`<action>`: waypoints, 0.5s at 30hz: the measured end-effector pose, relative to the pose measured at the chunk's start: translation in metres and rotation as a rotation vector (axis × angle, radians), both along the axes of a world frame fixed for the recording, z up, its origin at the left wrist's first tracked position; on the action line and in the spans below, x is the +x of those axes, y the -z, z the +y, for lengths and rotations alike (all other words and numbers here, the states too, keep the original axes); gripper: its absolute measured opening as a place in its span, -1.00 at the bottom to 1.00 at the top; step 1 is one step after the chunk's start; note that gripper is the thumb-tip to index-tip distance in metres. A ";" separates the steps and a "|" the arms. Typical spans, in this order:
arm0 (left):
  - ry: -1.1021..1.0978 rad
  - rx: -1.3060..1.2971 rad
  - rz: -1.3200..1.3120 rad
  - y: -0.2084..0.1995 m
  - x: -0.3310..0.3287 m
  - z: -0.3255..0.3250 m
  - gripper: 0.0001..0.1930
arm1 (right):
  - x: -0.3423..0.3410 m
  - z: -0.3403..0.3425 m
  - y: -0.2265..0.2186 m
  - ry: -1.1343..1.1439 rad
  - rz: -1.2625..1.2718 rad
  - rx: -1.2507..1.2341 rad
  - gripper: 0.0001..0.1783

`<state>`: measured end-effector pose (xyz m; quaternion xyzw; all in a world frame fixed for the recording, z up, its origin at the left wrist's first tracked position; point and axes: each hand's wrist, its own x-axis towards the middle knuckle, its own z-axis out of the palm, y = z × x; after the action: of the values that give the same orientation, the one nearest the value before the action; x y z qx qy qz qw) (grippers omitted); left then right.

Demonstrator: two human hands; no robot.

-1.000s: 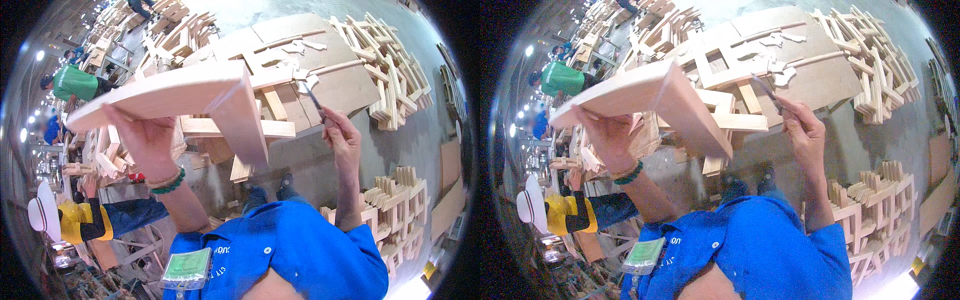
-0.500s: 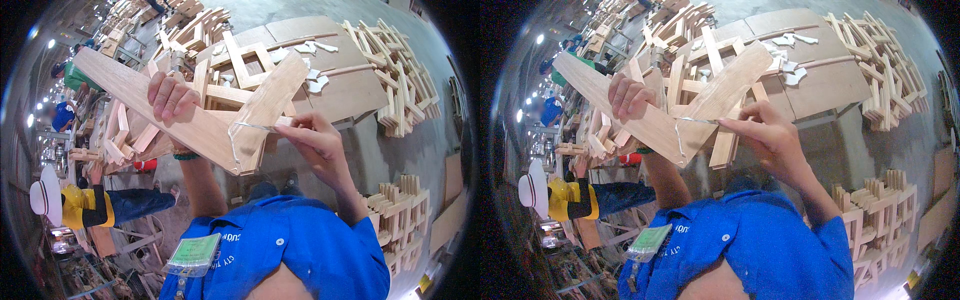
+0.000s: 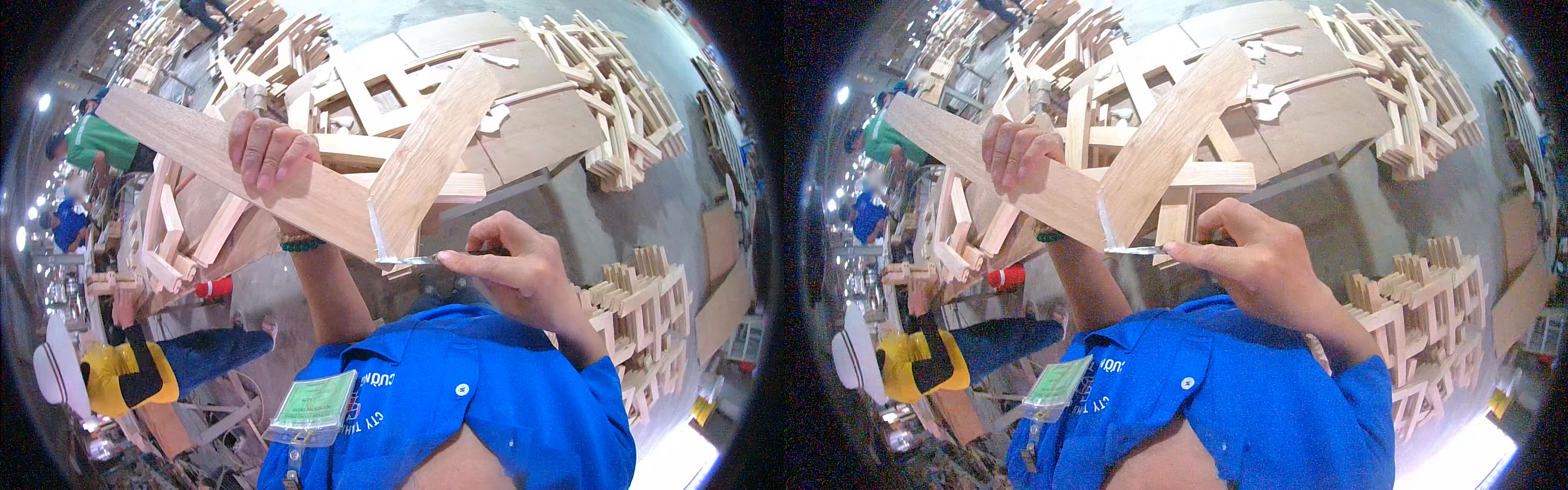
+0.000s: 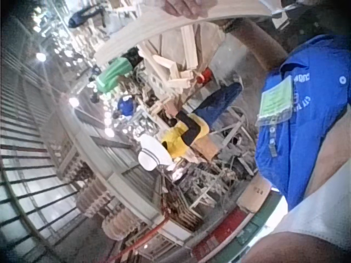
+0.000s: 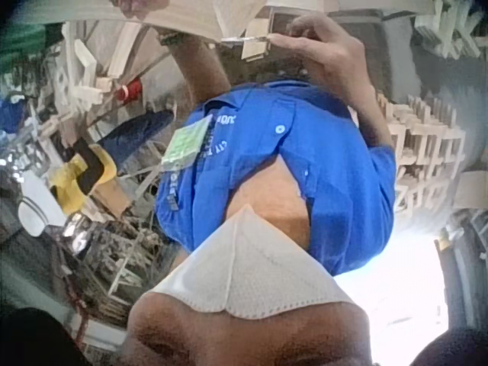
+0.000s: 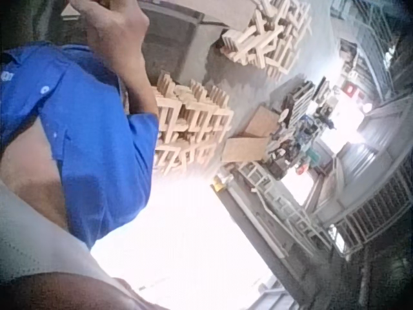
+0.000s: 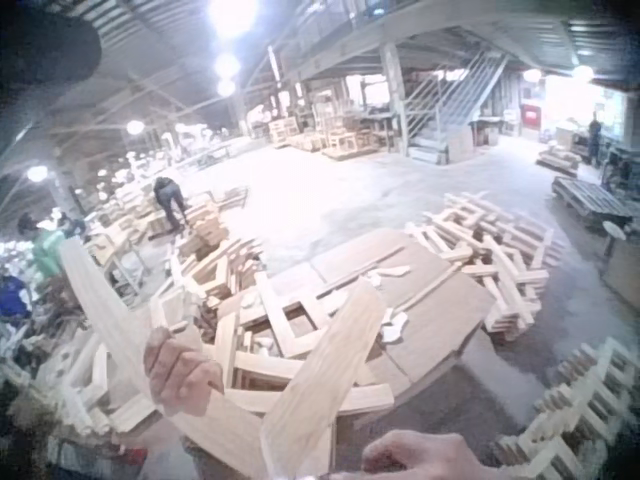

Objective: The person repeatedly picks up L-shaped wooden frame pieces from a pile, uses a small metal tool to scrape or smooth the edges and corners, then places the pieces back onto the pile. The cycle continues throughout the clip.

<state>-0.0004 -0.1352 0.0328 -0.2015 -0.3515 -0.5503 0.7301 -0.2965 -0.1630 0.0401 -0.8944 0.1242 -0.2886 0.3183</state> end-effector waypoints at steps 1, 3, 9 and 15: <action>0.018 0.012 0.006 -0.001 -0.002 -0.003 -0.79 | -0.005 -0.001 -0.004 0.005 0.031 0.030 -0.51; 0.026 0.021 -0.013 -0.001 -0.004 -0.010 -0.78 | -0.009 -0.003 -0.007 0.057 -0.002 0.075 -0.51; 0.169 0.007 -0.041 0.005 -0.047 -0.057 -0.78 | -0.025 -0.023 0.005 0.332 -0.049 0.133 -0.48; 0.321 -0.042 -0.021 0.009 -0.100 -0.110 -0.75 | -0.082 -0.030 0.005 0.343 -0.017 0.127 -0.44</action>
<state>-0.1002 -0.2451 0.0233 -0.2645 -0.3338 -0.6544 0.6248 -0.3780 -0.1929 0.0347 -0.8358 0.2902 -0.3375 0.3214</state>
